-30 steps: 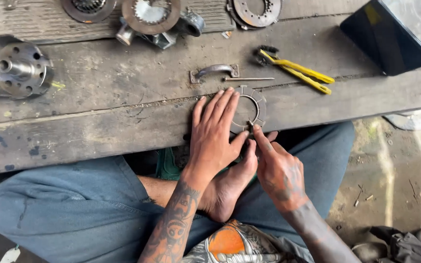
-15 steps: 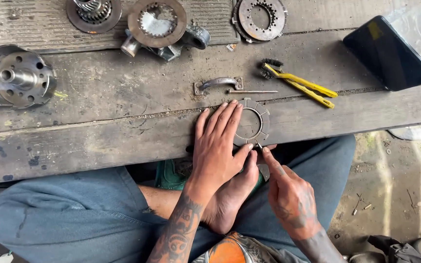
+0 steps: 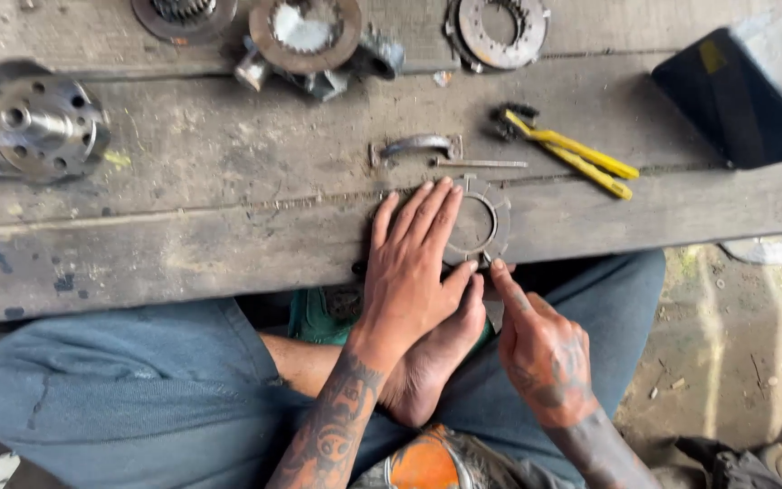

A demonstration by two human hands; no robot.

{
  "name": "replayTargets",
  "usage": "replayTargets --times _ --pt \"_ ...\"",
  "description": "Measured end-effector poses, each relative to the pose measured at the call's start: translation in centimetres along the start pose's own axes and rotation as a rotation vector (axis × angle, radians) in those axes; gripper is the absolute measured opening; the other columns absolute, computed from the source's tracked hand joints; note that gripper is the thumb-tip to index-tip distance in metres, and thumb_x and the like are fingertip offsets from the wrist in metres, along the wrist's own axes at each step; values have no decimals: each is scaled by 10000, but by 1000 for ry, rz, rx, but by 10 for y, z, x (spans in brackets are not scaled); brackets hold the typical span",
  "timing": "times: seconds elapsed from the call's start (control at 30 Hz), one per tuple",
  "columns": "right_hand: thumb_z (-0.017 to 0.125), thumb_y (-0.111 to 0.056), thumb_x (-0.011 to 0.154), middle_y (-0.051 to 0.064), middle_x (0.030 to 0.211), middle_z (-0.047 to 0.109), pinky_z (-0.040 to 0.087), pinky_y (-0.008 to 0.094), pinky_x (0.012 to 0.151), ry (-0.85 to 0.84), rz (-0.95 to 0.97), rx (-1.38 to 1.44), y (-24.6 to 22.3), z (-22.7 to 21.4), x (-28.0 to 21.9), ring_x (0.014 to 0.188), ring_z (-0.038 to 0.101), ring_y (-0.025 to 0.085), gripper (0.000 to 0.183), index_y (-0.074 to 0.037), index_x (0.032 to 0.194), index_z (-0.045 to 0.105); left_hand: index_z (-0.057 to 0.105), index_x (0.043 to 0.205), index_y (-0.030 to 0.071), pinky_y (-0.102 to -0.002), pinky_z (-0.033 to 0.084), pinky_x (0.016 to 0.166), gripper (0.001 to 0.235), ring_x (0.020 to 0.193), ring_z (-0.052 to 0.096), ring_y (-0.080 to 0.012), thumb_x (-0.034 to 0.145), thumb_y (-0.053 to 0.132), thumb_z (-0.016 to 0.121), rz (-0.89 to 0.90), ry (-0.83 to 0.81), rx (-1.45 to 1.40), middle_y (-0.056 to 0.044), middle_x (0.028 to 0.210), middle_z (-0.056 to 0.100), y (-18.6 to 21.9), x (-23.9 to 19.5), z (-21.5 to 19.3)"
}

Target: The person sits on the floor and uses a metal file to smooth the edges of a circular mechanical component. They rotate the part to work on different sections and occasionally inspect it by hand. Other mechanical parts and tools are visible on the wooden surface nearby.

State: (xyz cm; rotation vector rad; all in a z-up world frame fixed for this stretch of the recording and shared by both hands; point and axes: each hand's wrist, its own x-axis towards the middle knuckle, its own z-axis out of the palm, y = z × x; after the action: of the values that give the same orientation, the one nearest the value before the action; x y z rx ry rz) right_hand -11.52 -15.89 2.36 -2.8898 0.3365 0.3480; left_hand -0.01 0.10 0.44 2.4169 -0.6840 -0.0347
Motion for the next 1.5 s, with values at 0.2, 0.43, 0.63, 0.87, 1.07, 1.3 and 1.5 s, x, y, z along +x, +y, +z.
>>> replayTargets --times 0.2,0.43,0.63,0.87,1.07,1.3,1.5 --pt "488 -211 965 -41 1060 743 533 536 527 51 -9 -21 1 3 2 699 704 371 553 -353 1497 537 460 1521 60 -496 235 1261 811 1480 432 -250 835 362 770 9 19 -15 -93 1597 470 -1 1 1" --pt "500 -222 989 -2 884 688 507 532 514 92 -39 -29 7 8 -9 652 667 393 529 -345 1501 552 426 1544 66 -502 230 1266 811 1479 434 -274 861 359 752 1 -9 -28 -108 1607 455 2 -7 3" --pt "531 -159 951 52 683 529 548 538 545 261 -151 -79 5 7 -6 625 664 387 578 -385 1480 590 485 1510 52 -530 219 1262 891 1462 455 -313 745 313 861 -1 46 -103 -148 1570 484 0 -7 10" --pt "533 -155 953 50 677 541 554 546 547 255 -151 -35 4 2 -2 670 684 387 543 -372 1443 620 479 1511 49 -523 219 1258 912 1457 457 -302 729 310 870 1 49 -94 -143 1556 498 -3 -2 9" --pt "537 -142 949 51 674 549 548 555 546 251 -167 -16 2 2 3 676 687 389 562 -370 1458 608 482 1507 54 -515 222 1255 910 1460 451 -294 729 316 875 -6 42 -73 -138 1557 497 -2 -1 8" --pt "443 -257 1006 7 1048 747 537 519 589 -33 29 81 6 -7 0 794 706 382 506 -382 1488 534 465 1511 50 -491 247 1249 812 1473 431 -254 836 387 763 13 42 -7 -103 1592 472 -4 0 6" --pt "491 -99 1056 99 1288 739 560 342 738 243 -150 330 19 -15 -8 922 752 259 406 -135 1448 595 468 1508 55 -504 242 1248 772 1472 421 -265 850 367 725 24 7 12 -101 1607 442 -4 1 1"
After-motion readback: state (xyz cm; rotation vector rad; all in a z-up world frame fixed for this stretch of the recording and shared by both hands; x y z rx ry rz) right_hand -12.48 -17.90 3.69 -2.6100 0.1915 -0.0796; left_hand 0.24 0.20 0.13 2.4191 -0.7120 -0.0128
